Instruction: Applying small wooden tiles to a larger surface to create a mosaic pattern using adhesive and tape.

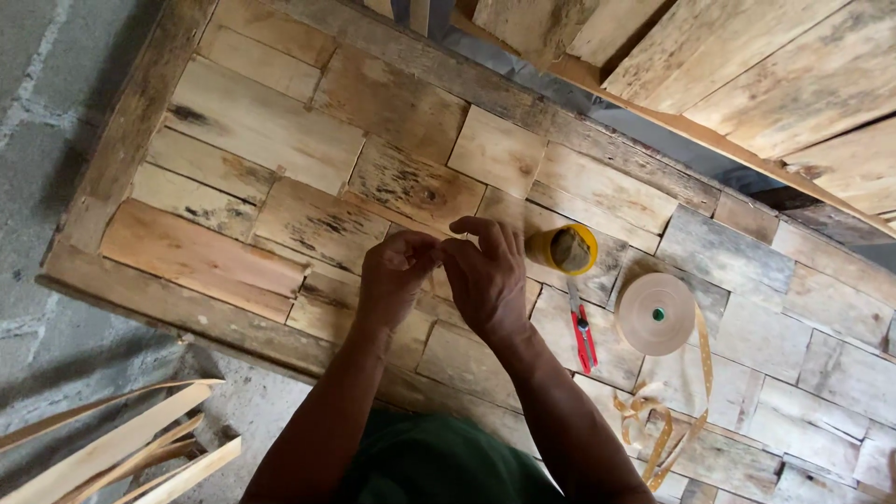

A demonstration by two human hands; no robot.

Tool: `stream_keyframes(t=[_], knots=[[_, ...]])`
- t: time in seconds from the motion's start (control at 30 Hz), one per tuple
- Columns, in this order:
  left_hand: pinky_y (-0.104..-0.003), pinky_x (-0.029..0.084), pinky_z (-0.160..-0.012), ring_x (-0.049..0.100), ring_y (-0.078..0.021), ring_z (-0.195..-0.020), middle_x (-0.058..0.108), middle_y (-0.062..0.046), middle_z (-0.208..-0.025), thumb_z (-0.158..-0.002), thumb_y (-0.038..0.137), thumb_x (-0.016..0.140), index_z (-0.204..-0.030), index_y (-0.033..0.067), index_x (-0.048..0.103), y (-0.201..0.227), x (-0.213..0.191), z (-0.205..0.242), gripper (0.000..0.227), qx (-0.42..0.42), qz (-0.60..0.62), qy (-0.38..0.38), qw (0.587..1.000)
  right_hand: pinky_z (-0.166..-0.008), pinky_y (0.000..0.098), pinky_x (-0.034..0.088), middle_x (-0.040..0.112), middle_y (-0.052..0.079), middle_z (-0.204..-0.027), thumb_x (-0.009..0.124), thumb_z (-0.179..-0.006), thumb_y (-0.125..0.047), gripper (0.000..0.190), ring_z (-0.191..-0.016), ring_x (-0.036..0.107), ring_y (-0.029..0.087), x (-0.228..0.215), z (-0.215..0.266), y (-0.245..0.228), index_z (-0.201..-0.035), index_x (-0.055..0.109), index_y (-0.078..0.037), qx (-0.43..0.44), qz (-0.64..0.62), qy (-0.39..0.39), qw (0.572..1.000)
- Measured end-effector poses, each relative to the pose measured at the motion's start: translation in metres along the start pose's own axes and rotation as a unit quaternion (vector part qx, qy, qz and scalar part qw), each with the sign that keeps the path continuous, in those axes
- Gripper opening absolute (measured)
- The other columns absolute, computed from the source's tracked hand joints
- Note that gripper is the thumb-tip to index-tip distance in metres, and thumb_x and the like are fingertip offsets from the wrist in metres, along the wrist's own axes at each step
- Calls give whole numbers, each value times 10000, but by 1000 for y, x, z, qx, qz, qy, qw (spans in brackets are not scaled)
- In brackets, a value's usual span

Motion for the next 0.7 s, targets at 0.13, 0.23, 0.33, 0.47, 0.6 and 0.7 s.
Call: stream_keyframes(t=[0.13,0.23,0.33,0.47,0.6,0.7], knots=[[-300,584,-803,704,-138,-880,751,-59,-952,-914,98,767,-1039,15,753,-3,-13,-18,151,-67,13,5,998,-906,437,464,644,73,-1188,776,-864,-102,100,-1065,603,277,18,-9,10,-949,724,-108,-18,23,23,999],[-274,586,-782,712,-125,-864,758,-56,-948,-900,98,766,-1029,17,755,6,-20,-29,153,-95,-2,17,995,-906,436,469,634,76,-1209,778,-892,-97,91,-1072,609,272,34,-15,18,-971,733,-103,-12,11,31,999],[-252,576,-773,698,-106,-846,749,-39,-932,-911,105,760,-1022,11,744,-4,-32,-41,146,-89,-19,7,996,-935,444,472,631,82,-1238,783,-897,-104,128,-1102,614,273,46,-26,23,-1016,734,-111,-8,12,38,999],[-246,513,-682,624,-91,-763,701,-21,-858,-922,120,770,-993,13,730,-2,-54,-49,135,-112,-55,15,992,-979,466,471,605,135,-1305,791,-872,-168,343,-1158,596,323,56,-46,30,-1184,676,-82,9,-5,40,999],[-255,423,-541,510,-100,-630,652,-22,-765,-934,128,747,-947,25,694,0,-77,-44,117,-208,-60,59,975,-1136,513,394,505,194,-1508,660,-962,-131,550,-1369,499,377,100,-58,100,-1479,501,-29,91,25,22,995],[-248,455,-577,537,-95,-650,654,-19,-775,-938,107,719,-959,34,684,4,-86,-36,83,-205,-19,46,978,-1244,547,257,400,174,-1635,575,-1014,-118,566,-1520,361,366,145,-51,178,-1559,435,-49,153,139,-51,977]])
Point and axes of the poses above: each hand's wrist, its own z-axis away from the middle knuckle, its own x-axis out of the palm, y = z × x, the point moved 1 cm from there along -z, towards the middle knuckle
